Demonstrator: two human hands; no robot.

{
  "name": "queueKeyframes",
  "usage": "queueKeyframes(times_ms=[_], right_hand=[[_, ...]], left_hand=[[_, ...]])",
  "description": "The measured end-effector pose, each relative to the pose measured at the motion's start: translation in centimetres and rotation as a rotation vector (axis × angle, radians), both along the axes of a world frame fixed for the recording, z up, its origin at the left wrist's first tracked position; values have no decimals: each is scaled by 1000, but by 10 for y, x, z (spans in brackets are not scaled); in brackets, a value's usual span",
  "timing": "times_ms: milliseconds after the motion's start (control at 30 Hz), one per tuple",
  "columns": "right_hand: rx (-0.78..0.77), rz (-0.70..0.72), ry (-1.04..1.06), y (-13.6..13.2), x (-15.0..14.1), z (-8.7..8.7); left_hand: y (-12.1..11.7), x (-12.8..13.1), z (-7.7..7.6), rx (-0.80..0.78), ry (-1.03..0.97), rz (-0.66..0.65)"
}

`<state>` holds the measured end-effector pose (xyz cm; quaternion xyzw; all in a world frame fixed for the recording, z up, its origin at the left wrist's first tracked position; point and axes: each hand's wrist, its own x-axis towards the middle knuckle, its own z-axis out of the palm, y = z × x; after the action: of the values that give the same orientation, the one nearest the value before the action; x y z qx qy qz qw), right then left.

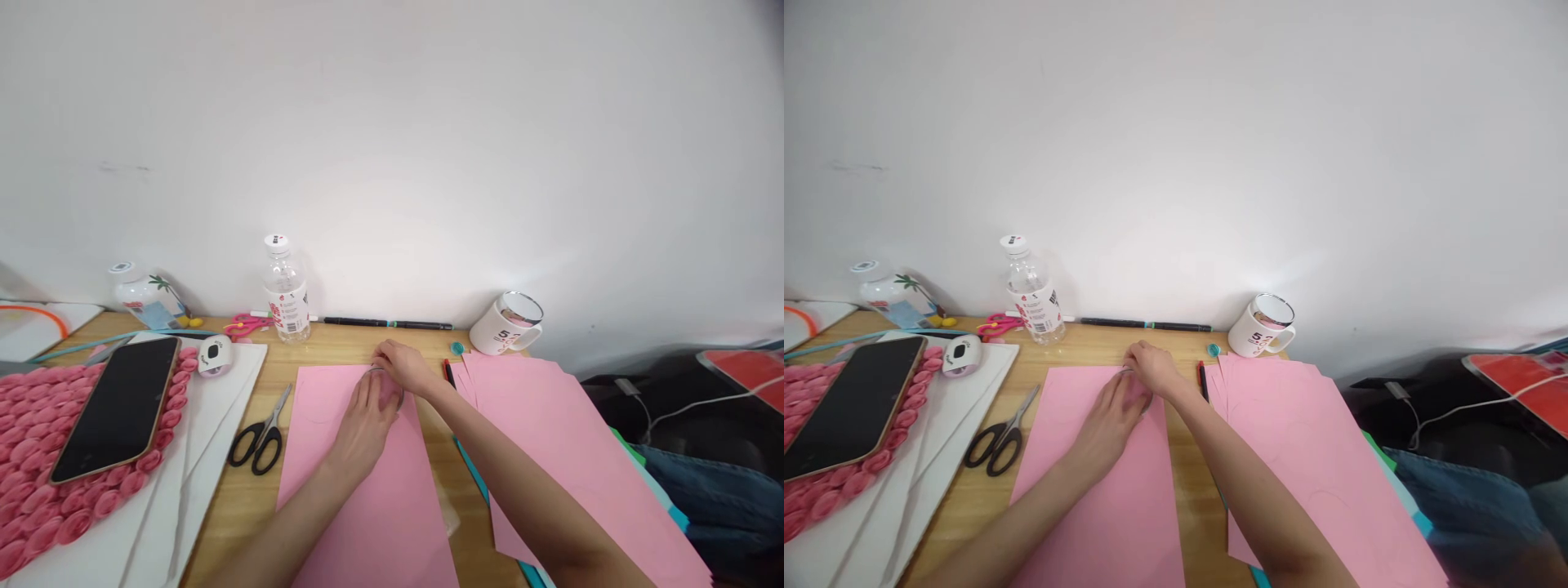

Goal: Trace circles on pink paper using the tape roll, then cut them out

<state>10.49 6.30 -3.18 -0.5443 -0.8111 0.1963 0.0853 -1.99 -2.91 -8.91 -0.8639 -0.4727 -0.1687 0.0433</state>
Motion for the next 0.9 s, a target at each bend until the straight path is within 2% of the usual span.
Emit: queueKeyframes(times_ms=[133,267,400,567,733,900], right_hand=[[7,92,-66,4,-7,5],[5,179,-143,6,-13,10],[10,256,-231,8,-15,16],[31,334,-321,12,-13,20],[52,350,-388,16,-5,20],[42,287,-424,12,9,21]], left_hand=[[1,0,10,-65,40,19],[1,1,19,-61,116,11],[2,1,23,-70,196,-9],[2,0,26,-61,200,-31],[4,0,29,-90,179,-14],[6,-1,32,-146,195,-17]])
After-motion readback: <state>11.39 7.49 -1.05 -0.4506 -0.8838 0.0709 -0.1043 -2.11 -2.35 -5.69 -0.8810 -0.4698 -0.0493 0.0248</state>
